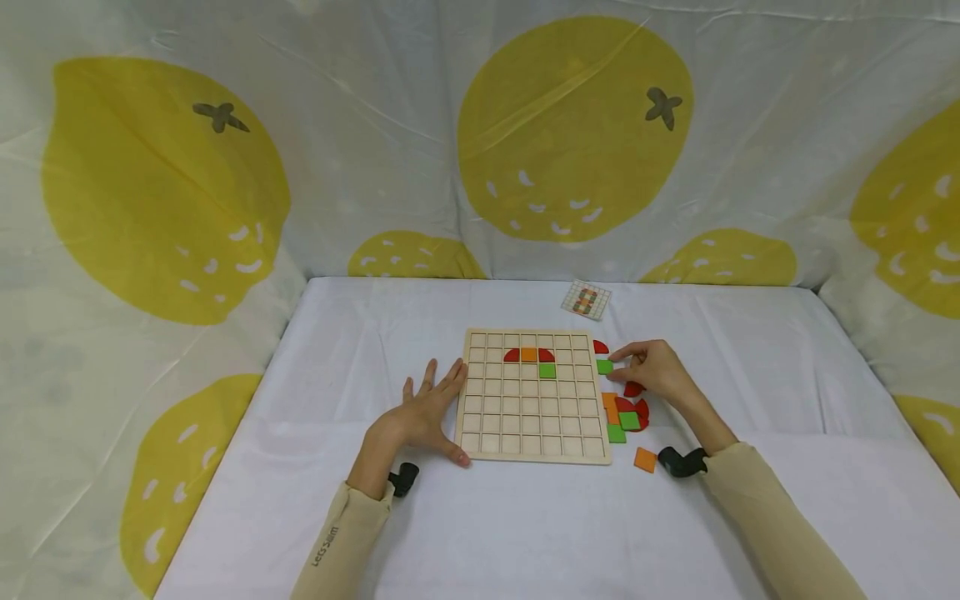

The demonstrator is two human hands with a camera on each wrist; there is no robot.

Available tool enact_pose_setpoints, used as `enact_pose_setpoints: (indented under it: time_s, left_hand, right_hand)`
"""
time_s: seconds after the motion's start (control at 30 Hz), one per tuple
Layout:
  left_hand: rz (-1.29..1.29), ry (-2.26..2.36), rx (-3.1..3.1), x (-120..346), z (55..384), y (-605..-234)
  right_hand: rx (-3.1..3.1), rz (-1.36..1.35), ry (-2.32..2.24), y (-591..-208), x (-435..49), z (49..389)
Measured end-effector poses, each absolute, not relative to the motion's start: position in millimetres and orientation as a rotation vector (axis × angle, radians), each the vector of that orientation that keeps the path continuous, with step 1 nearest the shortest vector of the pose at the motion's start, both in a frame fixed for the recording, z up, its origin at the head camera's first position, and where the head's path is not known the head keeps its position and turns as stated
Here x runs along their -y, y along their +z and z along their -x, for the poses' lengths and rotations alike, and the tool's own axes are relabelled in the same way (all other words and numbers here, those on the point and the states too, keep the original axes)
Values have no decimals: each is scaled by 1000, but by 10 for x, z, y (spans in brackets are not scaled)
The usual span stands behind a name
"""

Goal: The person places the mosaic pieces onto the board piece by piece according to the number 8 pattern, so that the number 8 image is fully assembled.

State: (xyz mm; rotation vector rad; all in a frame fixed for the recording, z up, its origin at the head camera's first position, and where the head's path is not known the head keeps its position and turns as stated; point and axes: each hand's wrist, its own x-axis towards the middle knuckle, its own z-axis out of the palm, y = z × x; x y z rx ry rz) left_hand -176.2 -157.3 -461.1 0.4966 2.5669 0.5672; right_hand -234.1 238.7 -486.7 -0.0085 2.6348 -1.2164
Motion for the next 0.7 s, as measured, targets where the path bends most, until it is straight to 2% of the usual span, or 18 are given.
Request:
enact_pose_setpoints:
  time_s: [0.7]
  left_hand:
    - [-489, 545, -2564, 1567, 1775, -4616]
  right_hand:
    - [-2649, -15, -1197, -4813, -2361, 2334]
